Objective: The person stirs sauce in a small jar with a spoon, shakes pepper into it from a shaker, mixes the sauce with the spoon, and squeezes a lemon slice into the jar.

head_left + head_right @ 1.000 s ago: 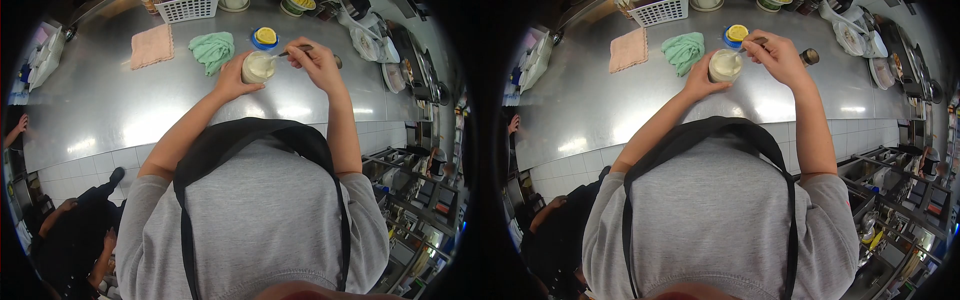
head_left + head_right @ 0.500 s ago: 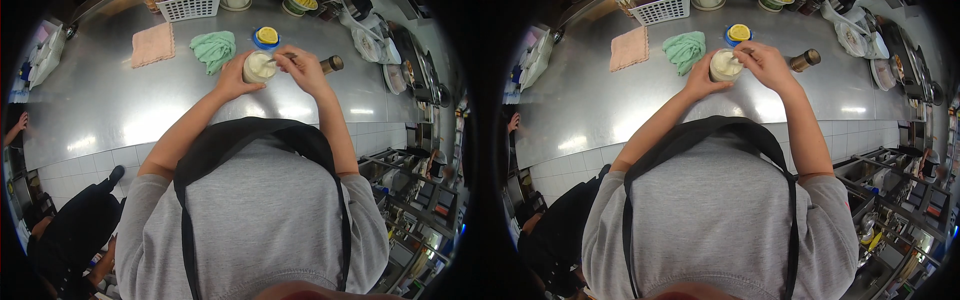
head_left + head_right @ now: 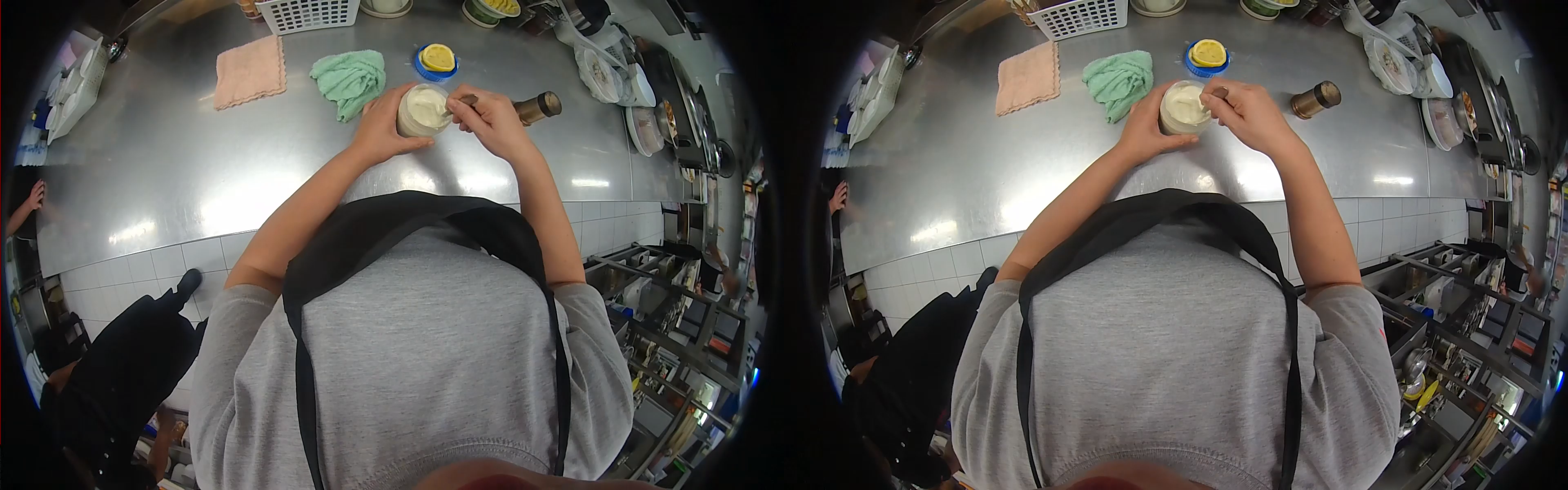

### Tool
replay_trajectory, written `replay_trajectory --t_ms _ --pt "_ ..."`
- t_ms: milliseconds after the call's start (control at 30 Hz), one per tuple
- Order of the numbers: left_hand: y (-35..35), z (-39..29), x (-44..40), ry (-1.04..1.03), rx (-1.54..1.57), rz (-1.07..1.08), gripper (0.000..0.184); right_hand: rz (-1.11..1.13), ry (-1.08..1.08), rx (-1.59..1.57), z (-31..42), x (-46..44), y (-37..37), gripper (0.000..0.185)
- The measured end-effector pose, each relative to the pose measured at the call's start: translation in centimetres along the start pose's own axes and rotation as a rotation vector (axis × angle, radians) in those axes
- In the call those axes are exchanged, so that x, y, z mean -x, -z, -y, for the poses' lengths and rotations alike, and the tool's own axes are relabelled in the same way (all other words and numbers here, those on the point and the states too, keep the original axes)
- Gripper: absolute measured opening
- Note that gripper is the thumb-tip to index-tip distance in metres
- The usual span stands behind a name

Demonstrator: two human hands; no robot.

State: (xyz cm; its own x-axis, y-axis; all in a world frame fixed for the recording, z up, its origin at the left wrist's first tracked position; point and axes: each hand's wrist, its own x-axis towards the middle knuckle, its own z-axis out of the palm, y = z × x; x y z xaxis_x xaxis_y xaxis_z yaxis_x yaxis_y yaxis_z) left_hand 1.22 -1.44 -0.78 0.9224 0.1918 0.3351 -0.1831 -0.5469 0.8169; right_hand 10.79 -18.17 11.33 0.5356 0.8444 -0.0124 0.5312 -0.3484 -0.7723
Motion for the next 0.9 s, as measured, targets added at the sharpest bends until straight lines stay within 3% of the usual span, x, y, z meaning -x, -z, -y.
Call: replay_trajectory --t_ms 133,300,533,600,733,800,900 --pt "0.0 0.1 0.0 0.009 -0.001 0.011 0.092 -0.056 0.047 -0.068 1.2 -0.6 1.4 0.017" --pt "0.1 -0.1 0.0 0.005 0.001 0.008 0.092 -0.023 0.227 0.110 2.6 -1.8 2.7 0.020" --pt "0.0 0.0 0.0 0.019 0.034 0.016 0.091 0.025 0.142 0.037 2.9 -1.5 3.1 0.020" --pt "0.1 -0.2 0.0 0.020 0.029 0.021 0.091 0.019 0.229 0.126 3.1 -1.9 3.5 0.019" --pt "0.1 0.0 -0.1 -0.016 -0.016 -0.011 0.087 0.064 0.153 0.198 3.9 -1.7 4.0 0.019" --pt "0.2 -0.1 -0.1 -0.016 -0.027 -0.017 0.087 0.064 0.156 0.048 3.9 -1.3 3.7 0.019" --pt "0.1 -0.2 0.0 -0.023 -0.045 -0.023 0.087 0.015 0.155 0.063 3.7 -1.6 4.1 0.020"
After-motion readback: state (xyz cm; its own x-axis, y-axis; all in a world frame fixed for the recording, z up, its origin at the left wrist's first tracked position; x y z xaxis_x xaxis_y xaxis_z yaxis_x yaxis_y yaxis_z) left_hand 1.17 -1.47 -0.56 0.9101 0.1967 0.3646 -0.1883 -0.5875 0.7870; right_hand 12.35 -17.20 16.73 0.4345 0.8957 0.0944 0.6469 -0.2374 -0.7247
